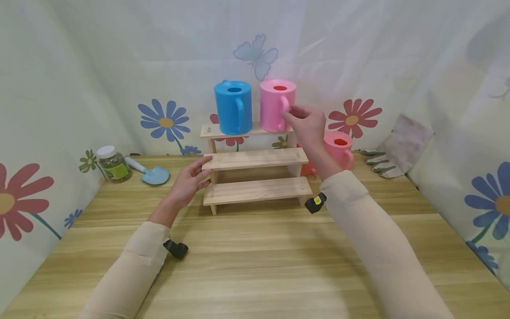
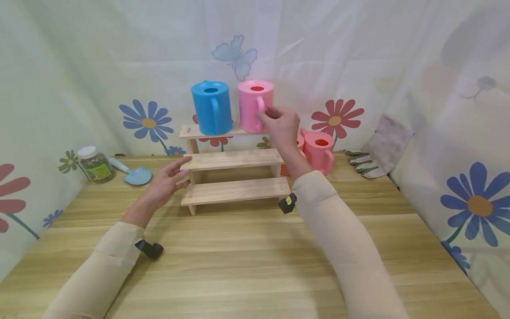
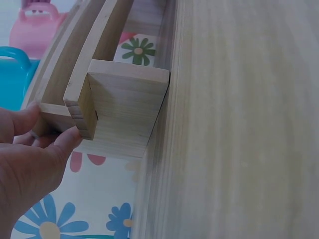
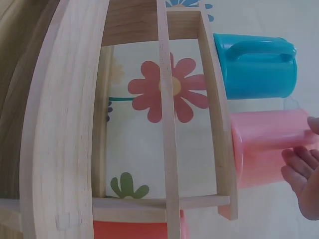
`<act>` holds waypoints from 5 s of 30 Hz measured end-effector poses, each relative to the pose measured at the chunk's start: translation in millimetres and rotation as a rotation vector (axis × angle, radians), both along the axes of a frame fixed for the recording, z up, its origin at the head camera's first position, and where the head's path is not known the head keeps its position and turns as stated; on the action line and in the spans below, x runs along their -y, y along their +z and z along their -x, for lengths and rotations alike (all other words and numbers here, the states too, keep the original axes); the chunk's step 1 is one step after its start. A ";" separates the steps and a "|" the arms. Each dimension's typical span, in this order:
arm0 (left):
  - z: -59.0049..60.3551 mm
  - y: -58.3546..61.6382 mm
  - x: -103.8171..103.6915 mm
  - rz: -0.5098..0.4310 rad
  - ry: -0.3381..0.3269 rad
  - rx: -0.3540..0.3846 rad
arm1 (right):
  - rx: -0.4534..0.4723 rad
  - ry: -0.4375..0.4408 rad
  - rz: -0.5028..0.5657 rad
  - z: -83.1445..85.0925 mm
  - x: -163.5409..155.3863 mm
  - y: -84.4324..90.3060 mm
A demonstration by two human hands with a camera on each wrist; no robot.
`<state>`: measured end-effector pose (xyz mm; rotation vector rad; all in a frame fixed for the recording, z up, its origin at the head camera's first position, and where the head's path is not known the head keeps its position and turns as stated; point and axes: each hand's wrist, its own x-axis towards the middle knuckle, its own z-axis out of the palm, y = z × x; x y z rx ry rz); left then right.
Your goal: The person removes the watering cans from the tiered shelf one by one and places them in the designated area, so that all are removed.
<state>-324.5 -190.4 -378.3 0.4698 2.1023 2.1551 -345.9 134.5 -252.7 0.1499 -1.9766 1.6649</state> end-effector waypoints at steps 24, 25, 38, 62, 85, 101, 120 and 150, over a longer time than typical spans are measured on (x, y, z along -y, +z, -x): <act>-9.9 12.2 -3.0 0.021 -0.002 0.005 | 0.055 -0.180 0.129 14.9 14.7 12.2; -9.9 12.4 -3.2 0.022 -0.003 0.005 | 0.052 -0.192 0.136 15.4 13.3 11.7; -8.6 15.6 -5.6 0.020 -0.009 0.010 | 0.090 -0.198 0.176 15.5 7.7 18.0; 2.5 -1.5 -0.3 0.008 0.015 0.020 | 0.080 -0.155 0.215 -24.6 -35.4 4.7; -0.3 3.6 -0.9 0.008 0.025 0.049 | 0.130 -0.187 0.226 -81.1 -103.7 -23.6; -5.5 10.4 -2.4 0.013 0.006 0.052 | 0.368 0.077 0.135 -82.3 -145.4 -26.8; -9.1 14.1 -3.5 0.023 -0.006 0.039 | 0.488 0.442 -0.255 -84.1 -176.7 -26.7; -5.4 9.2 -1.9 0.007 0.000 0.046 | 0.787 0.607 -0.341 -54.9 -184.4 -72.1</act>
